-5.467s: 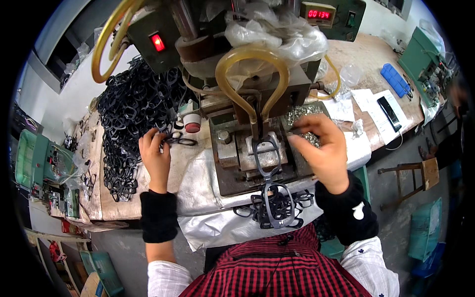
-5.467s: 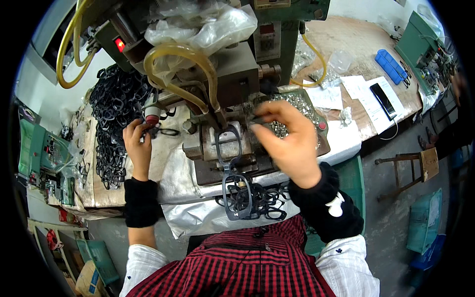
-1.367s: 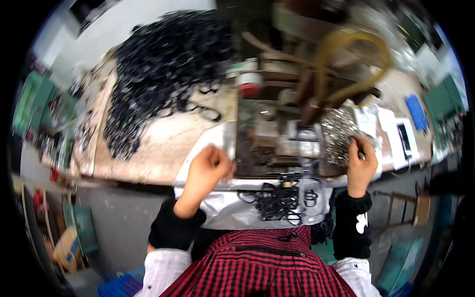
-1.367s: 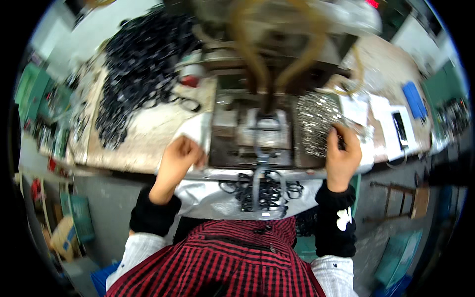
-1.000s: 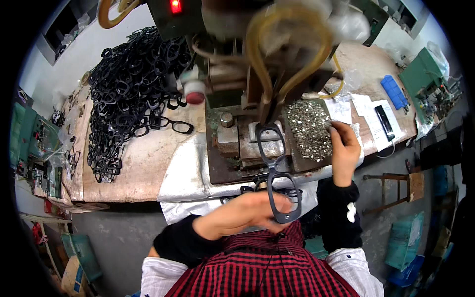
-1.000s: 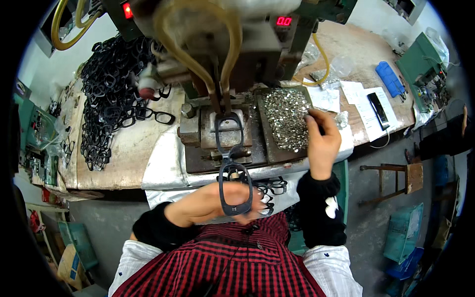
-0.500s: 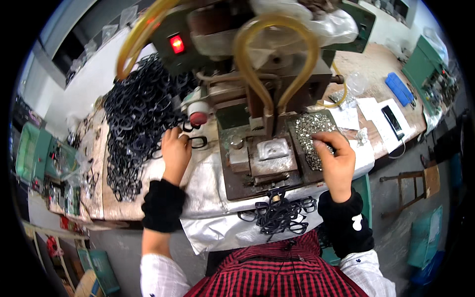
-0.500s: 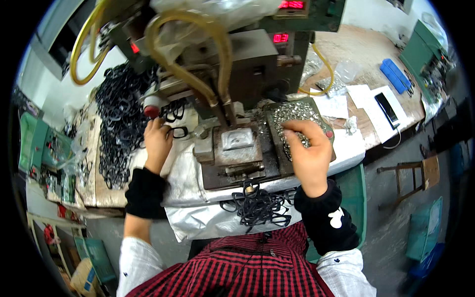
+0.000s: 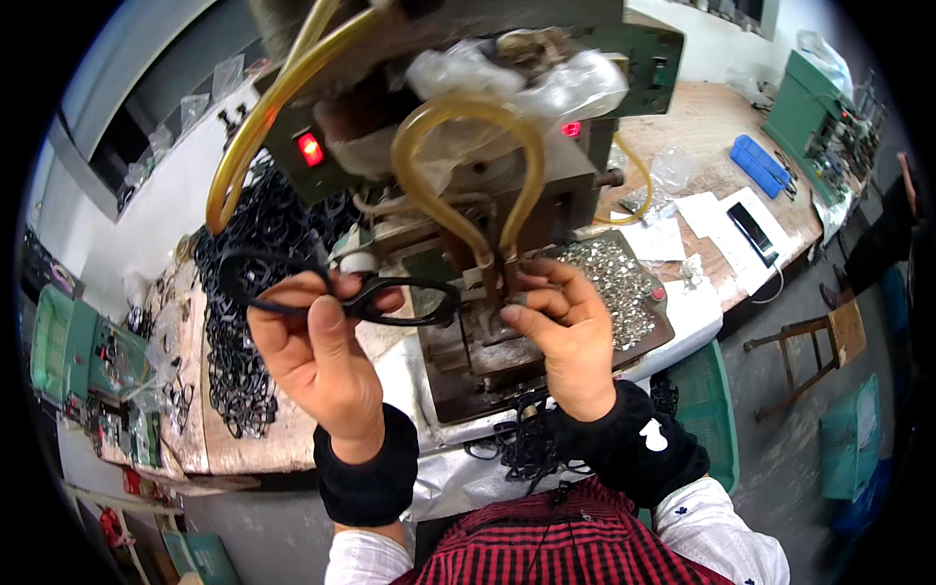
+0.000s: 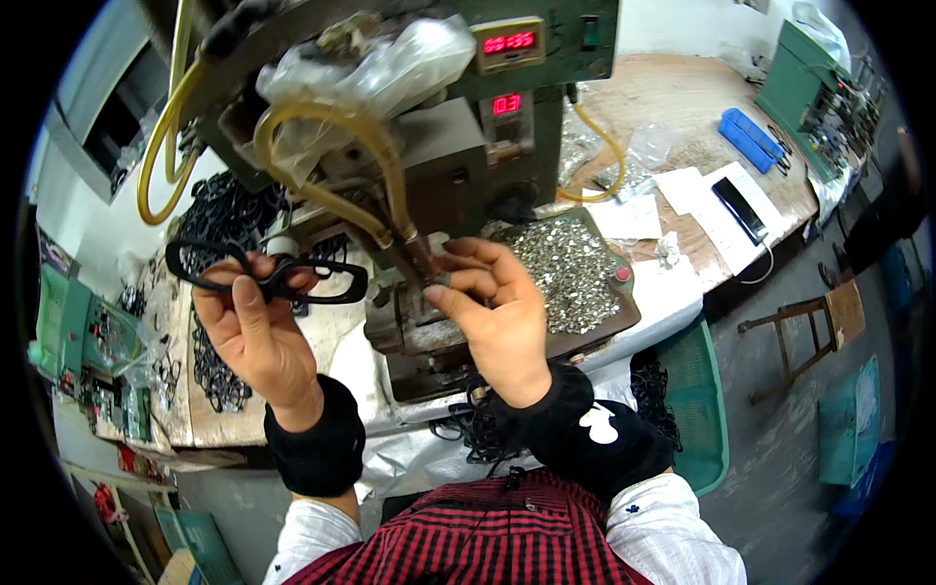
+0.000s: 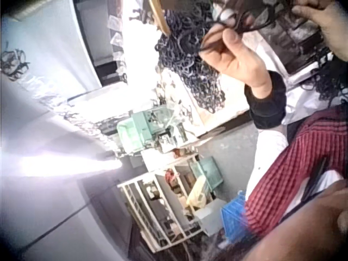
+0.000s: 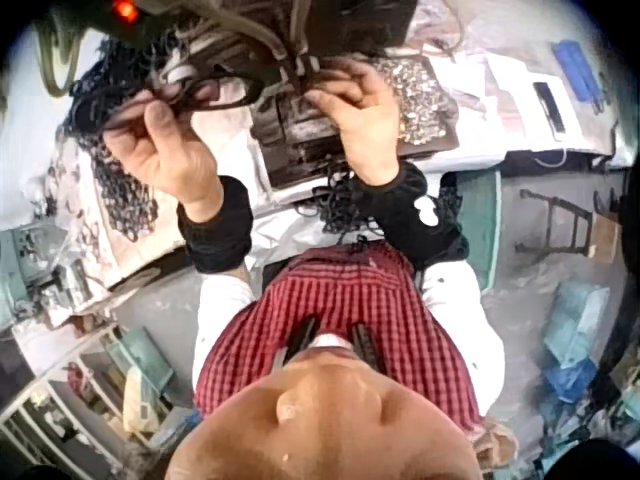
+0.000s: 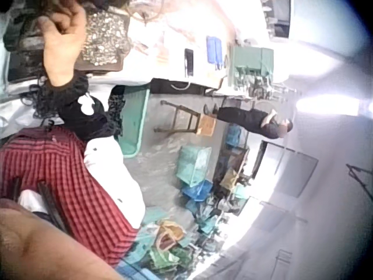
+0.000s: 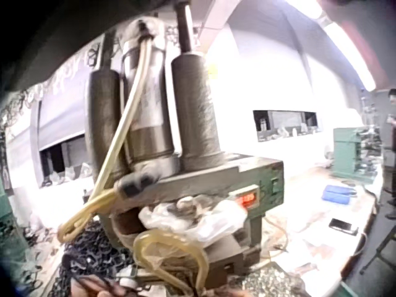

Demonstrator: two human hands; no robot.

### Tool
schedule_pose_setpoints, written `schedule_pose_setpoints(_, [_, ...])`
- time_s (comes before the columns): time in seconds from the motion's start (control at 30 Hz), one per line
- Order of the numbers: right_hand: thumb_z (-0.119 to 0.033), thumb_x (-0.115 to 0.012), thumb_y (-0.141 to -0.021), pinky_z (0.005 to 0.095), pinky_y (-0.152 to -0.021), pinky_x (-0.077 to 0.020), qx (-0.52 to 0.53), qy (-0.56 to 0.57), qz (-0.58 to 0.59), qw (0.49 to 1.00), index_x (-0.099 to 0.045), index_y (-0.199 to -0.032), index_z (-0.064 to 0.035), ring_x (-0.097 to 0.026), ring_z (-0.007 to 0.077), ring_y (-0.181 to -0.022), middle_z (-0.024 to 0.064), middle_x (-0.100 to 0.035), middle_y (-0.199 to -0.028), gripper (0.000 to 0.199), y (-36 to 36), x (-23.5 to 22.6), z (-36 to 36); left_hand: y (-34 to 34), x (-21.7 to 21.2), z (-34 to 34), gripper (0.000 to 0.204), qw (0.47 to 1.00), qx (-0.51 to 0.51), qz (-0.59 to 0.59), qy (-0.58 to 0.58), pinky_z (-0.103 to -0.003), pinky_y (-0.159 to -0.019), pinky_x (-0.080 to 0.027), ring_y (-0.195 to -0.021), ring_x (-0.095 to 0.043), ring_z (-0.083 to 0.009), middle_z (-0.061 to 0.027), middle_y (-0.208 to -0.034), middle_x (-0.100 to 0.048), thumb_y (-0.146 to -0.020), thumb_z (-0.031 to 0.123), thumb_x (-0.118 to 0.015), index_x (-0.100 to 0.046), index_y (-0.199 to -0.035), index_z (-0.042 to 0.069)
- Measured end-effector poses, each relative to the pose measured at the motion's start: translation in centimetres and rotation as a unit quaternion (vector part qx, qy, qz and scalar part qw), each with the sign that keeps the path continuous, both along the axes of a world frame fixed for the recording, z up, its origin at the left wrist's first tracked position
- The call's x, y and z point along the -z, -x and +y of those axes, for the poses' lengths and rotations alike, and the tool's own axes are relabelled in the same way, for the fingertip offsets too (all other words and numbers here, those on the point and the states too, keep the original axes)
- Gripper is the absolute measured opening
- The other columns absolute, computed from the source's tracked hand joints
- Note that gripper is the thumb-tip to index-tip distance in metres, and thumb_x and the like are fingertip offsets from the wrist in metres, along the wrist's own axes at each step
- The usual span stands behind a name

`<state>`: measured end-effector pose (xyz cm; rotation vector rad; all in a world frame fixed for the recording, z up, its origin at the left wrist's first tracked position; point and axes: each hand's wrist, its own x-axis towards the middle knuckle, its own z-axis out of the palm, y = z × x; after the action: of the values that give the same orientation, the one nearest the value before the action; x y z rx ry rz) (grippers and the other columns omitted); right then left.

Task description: The person repeatedly picks up black rubber rings and small metallic components, places them into a press machine, and removes the assembled parts. The process is continuous and repetitive, with the person handling the components by hand.

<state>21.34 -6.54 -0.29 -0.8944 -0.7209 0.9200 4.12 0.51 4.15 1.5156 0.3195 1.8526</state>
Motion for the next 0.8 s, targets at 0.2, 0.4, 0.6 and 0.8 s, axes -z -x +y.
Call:
schedule_pose_setpoints(0.2, [0.005, -0.064, -0.088, 0.0280, -0.096, -0.0487, 0.018, 0.009, -0.020, 1.000, -0.051, -0.134, 0.0059, -0.065, 0.0163, -0.107, 0.0184, -0.064, -0.127, 0.048, 0.6, -1.5, -1.3, -0.2, -0.1, -0.8, 0.010, 0.999, -0.023, 0.009, 0.032, -0.039, -0.069, -0.058, -0.084, -0.062, -0.0227, -0.0139, -0.103, -0.060, -0.102, 0.005, -0.050, -0.051, -0.111, 0.004])
schedule_pose_setpoints(0.4, [-0.009, -0.070, -0.080, 0.0473, -0.103, -0.0458, 0.129, -0.003, -0.550, 0.825, -0.070, -0.110, -0.0039, -0.059, 0.0406, -0.119, 0.0223, -0.065, -0.122, 0.030, -6.3, 0.5, -2.3, 0.4, 2.2, -3.7, 0.013, 0.880, -0.003, 0.375, -0.290, -0.034, -0.062, -0.058, -0.082, -0.071, -0.0285, -0.0180, -0.107, -0.071, -0.086, -0.003, -0.066, -0.062, -0.096, 0.004])
schedule_pose_setpoints(0.6, [-0.012, -0.075, -0.075, 0.0491, -0.103, -0.0439, 0.219, 0.111, -0.661, 0.709, -0.073, -0.096, -0.0054, -0.052, 0.0437, -0.124, 0.0232, -0.061, -0.122, 0.022, -11.9, 8.5, -3.7, -2.6, 4.0, -3.5, 0.024, 0.818, -0.072, 0.368, -0.437, -0.032, -0.062, -0.060, -0.077, -0.070, -0.0240, -0.0111, -0.099, -0.073, -0.073, 0.004, -0.079, -0.061, -0.089, 0.006])
schedule_pose_setpoints(0.8, [-0.009, -0.074, -0.075, 0.0465, -0.101, -0.0459, 0.158, -0.010, -0.686, 0.710, -0.068, -0.087, -0.0050, -0.051, 0.0392, -0.128, 0.0190, -0.059, -0.127, 0.015, -10.8, 7.5, -2.1, -2.8, 3.7, -3.2, 0.023, 0.824, -0.067, 0.364, -0.429, -0.033, -0.063, -0.061, -0.074, -0.070, -0.0233, -0.0112, -0.097, -0.073, -0.074, 0.005, -0.077, -0.062, -0.091, 0.006])
